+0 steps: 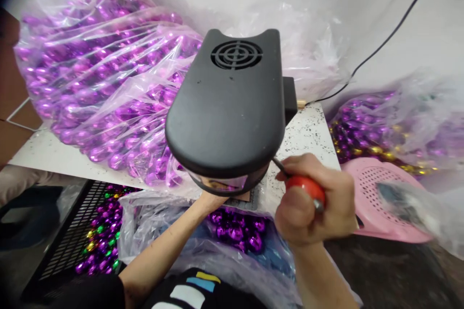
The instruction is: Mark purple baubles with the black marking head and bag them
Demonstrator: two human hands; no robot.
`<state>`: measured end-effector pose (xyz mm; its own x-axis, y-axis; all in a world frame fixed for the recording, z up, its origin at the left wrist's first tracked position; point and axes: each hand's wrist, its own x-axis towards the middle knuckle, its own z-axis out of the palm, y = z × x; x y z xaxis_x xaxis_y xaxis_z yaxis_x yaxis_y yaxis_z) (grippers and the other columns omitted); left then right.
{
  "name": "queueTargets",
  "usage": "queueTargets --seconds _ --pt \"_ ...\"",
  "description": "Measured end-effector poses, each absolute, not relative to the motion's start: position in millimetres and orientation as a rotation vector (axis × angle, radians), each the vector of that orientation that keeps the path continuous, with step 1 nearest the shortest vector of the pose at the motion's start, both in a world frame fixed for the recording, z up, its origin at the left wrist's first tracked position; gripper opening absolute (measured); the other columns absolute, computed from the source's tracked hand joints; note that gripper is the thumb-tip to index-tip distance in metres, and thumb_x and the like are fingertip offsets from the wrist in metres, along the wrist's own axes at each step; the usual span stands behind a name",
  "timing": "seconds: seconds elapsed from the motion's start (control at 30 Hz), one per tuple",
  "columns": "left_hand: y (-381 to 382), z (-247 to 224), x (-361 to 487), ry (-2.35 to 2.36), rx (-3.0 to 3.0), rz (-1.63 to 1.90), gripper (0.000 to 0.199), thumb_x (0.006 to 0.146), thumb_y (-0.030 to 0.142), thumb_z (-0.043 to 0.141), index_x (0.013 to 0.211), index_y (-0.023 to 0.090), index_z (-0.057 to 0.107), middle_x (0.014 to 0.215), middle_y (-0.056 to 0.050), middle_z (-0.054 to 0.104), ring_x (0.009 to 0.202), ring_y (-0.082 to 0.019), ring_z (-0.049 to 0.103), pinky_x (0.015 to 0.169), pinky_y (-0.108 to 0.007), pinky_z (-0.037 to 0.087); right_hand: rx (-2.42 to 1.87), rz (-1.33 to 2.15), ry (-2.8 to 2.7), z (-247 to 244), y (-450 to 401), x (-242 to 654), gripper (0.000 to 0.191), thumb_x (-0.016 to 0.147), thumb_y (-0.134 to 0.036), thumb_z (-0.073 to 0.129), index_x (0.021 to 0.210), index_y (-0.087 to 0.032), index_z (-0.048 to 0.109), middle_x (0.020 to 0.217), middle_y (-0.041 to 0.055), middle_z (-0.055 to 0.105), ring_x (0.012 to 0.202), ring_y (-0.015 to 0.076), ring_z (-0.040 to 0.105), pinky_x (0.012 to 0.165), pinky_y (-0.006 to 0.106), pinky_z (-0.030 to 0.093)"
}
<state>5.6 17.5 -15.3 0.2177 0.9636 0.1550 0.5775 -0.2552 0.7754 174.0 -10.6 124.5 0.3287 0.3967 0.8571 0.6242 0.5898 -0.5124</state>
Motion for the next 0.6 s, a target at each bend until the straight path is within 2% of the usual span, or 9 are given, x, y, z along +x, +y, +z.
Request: queueTargets --seconds 0.1,0.23,0.33,0.37,0.4,0.43,0.5,0.53,0.6 --pt "-1.4 -15.2 -0.9 1.398 1.984 0.884 0.045 0.075 0.033 0.080 0.117 0.026 0.064 0.113 -0.008 0.067 0.114 -0.032 0.059 0.111 -0.057 0.039 -1.091 -0.123 -1.169 142.1 6.2 168.7 0.020 0.090 -0.036 0.056 0.081 -0.022 0.068 0.066 -0.0010 0.060 0.049 0.0087 0.050 0.042 0.026 0.036" --pt "-47.6 -12.4 -11.2 1.316 2.211 0.779 0.056 0.078 0.025 0.077 0.130 0.026 0.057 0.121 -0.010 0.062 0.118 -0.031 0.058 0.114 -0.058 0.034 -1.085 -0.052 -1.129 140.5 8.6 170.3 0.023 0.086 -0.045 0.062 0.080 -0.024 0.070 0.062 -0.0014 0.058 0.047 0.0097 0.048 0.042 0.029 0.035" --pt "-58.3 -1.7 -17.7 1.198 2.213 0.726 0.084 0.071 0.044 0.085 0.144 0.026 0.046 0.129 -0.013 0.057 0.120 -0.033 0.055 0.113 -0.058 0.035 -1.086 -0.050 -1.123 136.7 7.3 173.0 0.016 0.083 -0.039 0.062 0.083 -0.026 0.072 0.060 -0.0015 0.056 0.047 0.0108 0.047 0.042 0.030 0.033" --pt "-51.4 3.1 -20.6 1.185 2.183 0.749 0.086 0.073 0.050 0.083 0.146 0.025 0.044 0.131 -0.014 0.056 0.121 -0.033 0.054 0.112 -0.056 0.038 -1.090 -0.056 -1.123 136.5 7.3 173.3 0.014 0.082 -0.037 0.062 0.082 -0.026 0.072 0.059 -0.0016 0.056 0.047 0.0108 0.046 0.042 0.030 0.032" --pt "-39.1 7.7 -24.2 1.199 2.153 0.794 0.080 0.078 0.051 0.078 0.145 0.024 0.045 0.133 -0.014 0.056 0.122 -0.033 0.053 0.110 -0.053 0.040 -1.093 -0.067 -1.123 136.9 7.6 173.3 0.013 0.082 -0.035 0.062 0.081 -0.026 0.072 0.059 -0.0017 0.054 0.047 0.0104 0.045 0.041 0.029 0.031" --pt "-22.2 11.6 -28.1 1.234 2.136 0.839 0.065 0.086 0.045 0.071 0.143 0.023 0.048 0.133 -0.014 0.056 0.123 -0.032 0.052 0.108 -0.050 0.042 -1.096 -0.077 -1.120 137.7 7.8 173.0 0.012 0.081 -0.034 0.063 0.079 -0.026 0.071 0.058 -0.0019 0.053 0.046 0.0098 0.043 0.041 0.029 0.030" --pt "20.4 15.7 -36.0 1.382 2.149 0.977 0.036 0.096 0.024 0.054 0.131 0.020 0.058 0.127 -0.014 0.060 0.120 -0.029 0.054 0.106 -0.047 0.043 -1.097 -0.097 -1.117 139.7 7.7 171.9 0.013 0.080 -0.036 0.065 0.077 -0.025 0.070 0.056 -0.0030 0.047 0.046 0.0083 0.038 0.040 0.028 0.029" --pt "43.0 15.7 -39.3 1.466 2.177 0.968 0.035 0.094 0.015 0.050 0.127 0.020 0.062 0.126 -0.014 0.061 0.118 -0.030 0.054 0.105 -0.047 0.043 -1.102 -0.098 -1.115 140.8 7.3 171.3 0.014 0.081 -0.037 0.066 0.077 -0.024 0.070 0.054 -0.0038 0.044 0.045 0.0077 0.036 0.040 0.027 0.030" --pt "83.7 12.8 -43.5 1.494 2.254 0.874 0.038 0.089 0.008 0.052 0.122 0.020 0.066 0.125 -0.014 0.063 0.119 -0.033 0.054 0.105 -0.051 0.042 -1.116 -0.076 -1.119 142.4 5.8 170.3 0.019 0.083 -0.041 0.065 0.078 -0.023 0.069 0.052 -0.0050 0.039 0.044 0.0068 0.034 0.039 0.026 0.031"
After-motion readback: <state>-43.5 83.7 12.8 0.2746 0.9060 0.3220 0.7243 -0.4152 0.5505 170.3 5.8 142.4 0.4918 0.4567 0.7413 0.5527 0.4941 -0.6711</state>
